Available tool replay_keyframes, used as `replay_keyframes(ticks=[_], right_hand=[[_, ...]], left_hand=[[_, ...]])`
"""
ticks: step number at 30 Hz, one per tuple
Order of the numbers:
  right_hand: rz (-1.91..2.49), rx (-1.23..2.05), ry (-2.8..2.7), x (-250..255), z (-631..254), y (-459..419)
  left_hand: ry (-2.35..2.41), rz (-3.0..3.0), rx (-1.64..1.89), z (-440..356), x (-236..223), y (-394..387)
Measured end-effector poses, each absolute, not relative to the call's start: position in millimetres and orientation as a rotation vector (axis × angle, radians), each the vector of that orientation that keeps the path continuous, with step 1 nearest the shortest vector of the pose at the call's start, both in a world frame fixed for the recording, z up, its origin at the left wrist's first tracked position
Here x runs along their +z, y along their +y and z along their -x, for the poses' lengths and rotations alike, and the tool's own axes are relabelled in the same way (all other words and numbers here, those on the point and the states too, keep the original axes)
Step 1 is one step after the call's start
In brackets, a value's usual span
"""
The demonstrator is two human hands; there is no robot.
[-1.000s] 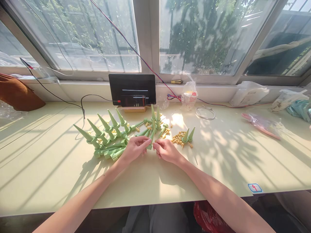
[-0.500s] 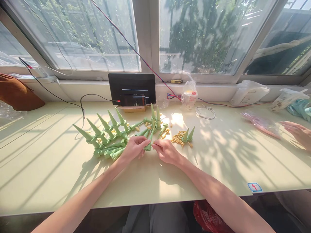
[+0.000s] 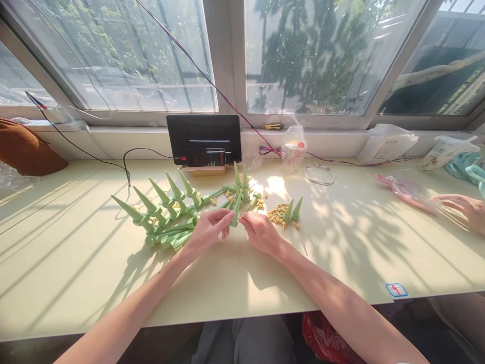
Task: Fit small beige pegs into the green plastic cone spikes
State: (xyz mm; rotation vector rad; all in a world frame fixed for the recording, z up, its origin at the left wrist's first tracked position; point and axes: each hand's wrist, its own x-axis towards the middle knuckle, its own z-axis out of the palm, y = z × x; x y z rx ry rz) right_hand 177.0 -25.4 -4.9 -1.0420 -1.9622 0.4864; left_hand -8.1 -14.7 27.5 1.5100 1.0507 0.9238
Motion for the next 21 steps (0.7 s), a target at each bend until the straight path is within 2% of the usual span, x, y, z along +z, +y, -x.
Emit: replay_keyframes(ticks=[21], right_hand=[[1.060,0.587,-1.943,-2,-179,-27]], left_hand=[[0.958,-1.546,0.949,9,9,-11]])
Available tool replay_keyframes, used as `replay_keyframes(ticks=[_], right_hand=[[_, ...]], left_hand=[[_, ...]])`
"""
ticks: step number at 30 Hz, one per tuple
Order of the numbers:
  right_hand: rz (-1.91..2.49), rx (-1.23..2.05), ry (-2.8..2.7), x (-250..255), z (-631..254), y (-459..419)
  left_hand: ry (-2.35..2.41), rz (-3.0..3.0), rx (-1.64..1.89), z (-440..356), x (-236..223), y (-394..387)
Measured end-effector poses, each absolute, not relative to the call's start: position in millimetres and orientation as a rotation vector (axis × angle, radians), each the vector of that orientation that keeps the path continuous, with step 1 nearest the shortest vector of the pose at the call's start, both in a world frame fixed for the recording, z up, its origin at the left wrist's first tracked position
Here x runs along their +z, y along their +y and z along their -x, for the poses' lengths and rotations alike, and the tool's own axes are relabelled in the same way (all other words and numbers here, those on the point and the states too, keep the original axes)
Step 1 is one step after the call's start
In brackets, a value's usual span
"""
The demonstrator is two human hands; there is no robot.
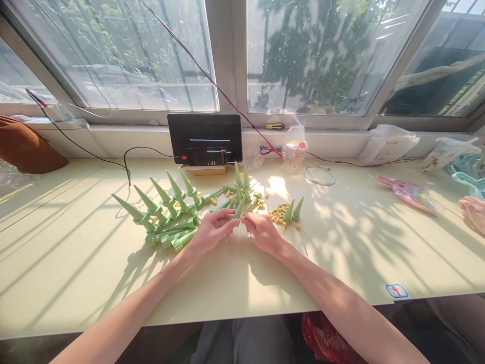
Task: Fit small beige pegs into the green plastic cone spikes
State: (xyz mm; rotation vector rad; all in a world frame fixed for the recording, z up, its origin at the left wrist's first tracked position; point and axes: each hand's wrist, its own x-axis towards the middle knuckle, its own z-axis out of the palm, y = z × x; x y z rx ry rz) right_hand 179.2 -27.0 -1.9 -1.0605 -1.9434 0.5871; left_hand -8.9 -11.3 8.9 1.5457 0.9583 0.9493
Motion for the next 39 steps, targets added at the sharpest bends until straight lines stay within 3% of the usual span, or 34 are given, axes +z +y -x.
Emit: replay_keyframes(ticks=[6,26,39], right_hand=[[1.061,0.751,-1.896,0,-180,-29],[0.824,1.983,-1.078,0,-184,-23],[0.780,2.049,-0.983,0,-182,-23]], left_hand=[[0.990,-1.585,0.932,11,3,-10],[0.949,-1.631,0.915,15,0,-7],[0.914,-1.590,0.977,8,3,-8]])
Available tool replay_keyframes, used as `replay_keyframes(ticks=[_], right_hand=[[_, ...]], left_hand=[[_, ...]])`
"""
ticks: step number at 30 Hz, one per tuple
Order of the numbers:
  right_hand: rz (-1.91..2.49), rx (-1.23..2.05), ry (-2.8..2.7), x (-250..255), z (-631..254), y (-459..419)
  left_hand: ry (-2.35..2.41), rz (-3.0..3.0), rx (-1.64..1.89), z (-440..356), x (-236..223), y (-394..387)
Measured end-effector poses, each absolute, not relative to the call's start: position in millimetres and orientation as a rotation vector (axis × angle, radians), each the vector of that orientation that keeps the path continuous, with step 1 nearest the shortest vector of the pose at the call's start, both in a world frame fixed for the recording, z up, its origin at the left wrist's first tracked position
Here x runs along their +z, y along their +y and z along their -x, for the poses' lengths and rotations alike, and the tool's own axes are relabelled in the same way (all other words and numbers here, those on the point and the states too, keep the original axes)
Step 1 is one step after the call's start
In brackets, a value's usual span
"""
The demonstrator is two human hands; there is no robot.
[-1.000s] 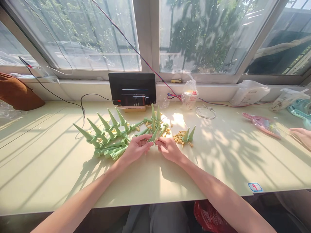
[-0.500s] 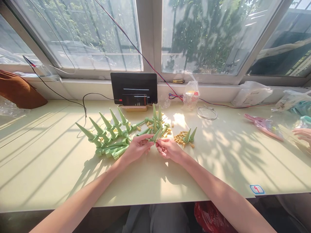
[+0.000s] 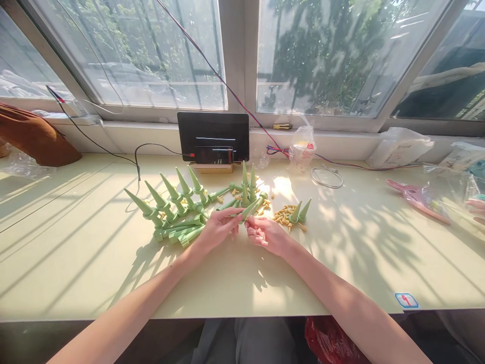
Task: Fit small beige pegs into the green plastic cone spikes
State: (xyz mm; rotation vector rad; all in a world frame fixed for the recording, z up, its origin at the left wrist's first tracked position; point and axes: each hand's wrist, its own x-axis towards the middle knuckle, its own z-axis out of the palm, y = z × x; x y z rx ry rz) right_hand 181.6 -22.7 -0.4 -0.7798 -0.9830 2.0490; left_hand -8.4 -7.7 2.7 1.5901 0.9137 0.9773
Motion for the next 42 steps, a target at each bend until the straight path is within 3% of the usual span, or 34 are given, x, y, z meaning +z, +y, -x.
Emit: replay_keyframes(ticks=[11,42], right_hand=[[0.837,1.882,-1.118,0,-177,-28],[1.110,1.034,-1.641,2,-169,-36]], left_hand=[[0.960,-1.528,0.943,7,11,-14],[0.970,-1.565,0.864,3,12,-16]])
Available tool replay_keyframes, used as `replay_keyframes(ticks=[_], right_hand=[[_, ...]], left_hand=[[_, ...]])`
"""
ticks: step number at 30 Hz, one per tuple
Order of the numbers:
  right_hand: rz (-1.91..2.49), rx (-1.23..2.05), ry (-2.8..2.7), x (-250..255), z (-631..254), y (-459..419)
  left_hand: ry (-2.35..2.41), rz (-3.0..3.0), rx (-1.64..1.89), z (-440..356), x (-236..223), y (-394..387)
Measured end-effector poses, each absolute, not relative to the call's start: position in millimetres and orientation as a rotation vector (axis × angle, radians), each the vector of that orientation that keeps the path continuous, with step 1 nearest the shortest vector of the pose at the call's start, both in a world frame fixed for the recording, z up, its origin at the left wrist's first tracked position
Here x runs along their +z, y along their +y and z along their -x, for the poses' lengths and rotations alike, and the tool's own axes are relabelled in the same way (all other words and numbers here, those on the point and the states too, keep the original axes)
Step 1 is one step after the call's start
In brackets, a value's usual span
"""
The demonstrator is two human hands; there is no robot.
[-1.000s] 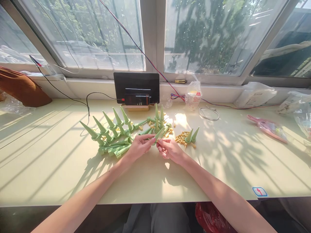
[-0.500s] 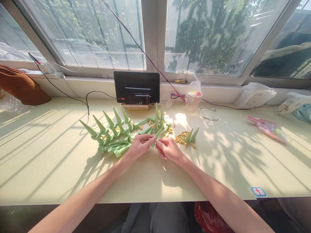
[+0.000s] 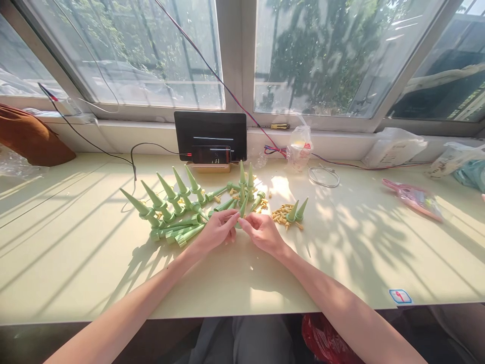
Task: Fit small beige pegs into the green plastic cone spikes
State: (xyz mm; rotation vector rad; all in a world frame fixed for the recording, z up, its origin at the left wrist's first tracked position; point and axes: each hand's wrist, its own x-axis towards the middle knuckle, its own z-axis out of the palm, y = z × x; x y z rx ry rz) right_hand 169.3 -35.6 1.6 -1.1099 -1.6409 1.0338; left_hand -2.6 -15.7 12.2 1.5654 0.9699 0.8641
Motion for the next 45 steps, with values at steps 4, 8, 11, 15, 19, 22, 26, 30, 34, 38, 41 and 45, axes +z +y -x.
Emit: replay_keyframes(ticks=[4,8,11,15,19,22,26,30,34,38,41,45], right_hand=[[1.080,1.001,-1.665,2,-169,-35],[1.050,0.951,-1.696,3,-169,-36],[1.049,0.922,-1.725,4,-168,-37],[1.060,0.926,-1.753,4,-168,-37],[1.082,0.941,-1.760,3,-167,-37],[1.077,0.930,-1.773,2,-167,-37],[1.075,0.908,-1.785,0,-167,-37],[1.097,0.860,-1.811,-1,-168,-37],[1.103,0.819,-1.839,0,-168,-38],[1.098,0.817,-1.854,0,-168,-38],[1.113,0.811,-1.861,0,-168,-38],[1.129,0.810,-1.862,0,-167,-39]], left_hand=[[0.918,-1.590,0.796,3,7,-13],[0.873,-1.566,0.750,3,4,-13],[0.845,-1.539,0.726,2,5,-14],[0.820,-1.515,0.720,1,5,-15],[0.799,-1.499,0.724,1,4,-16],[0.797,-1.479,0.712,0,5,-18],[0.770,-1.448,0.706,-2,7,-21],[0.788,-1.449,0.716,-4,8,-24],[0.788,-1.437,0.722,-4,8,-25],[0.787,-1.422,0.724,-5,8,-26],[0.784,-1.414,0.724,-5,8,-26],[0.770,-1.389,0.728,-6,10,-27]])
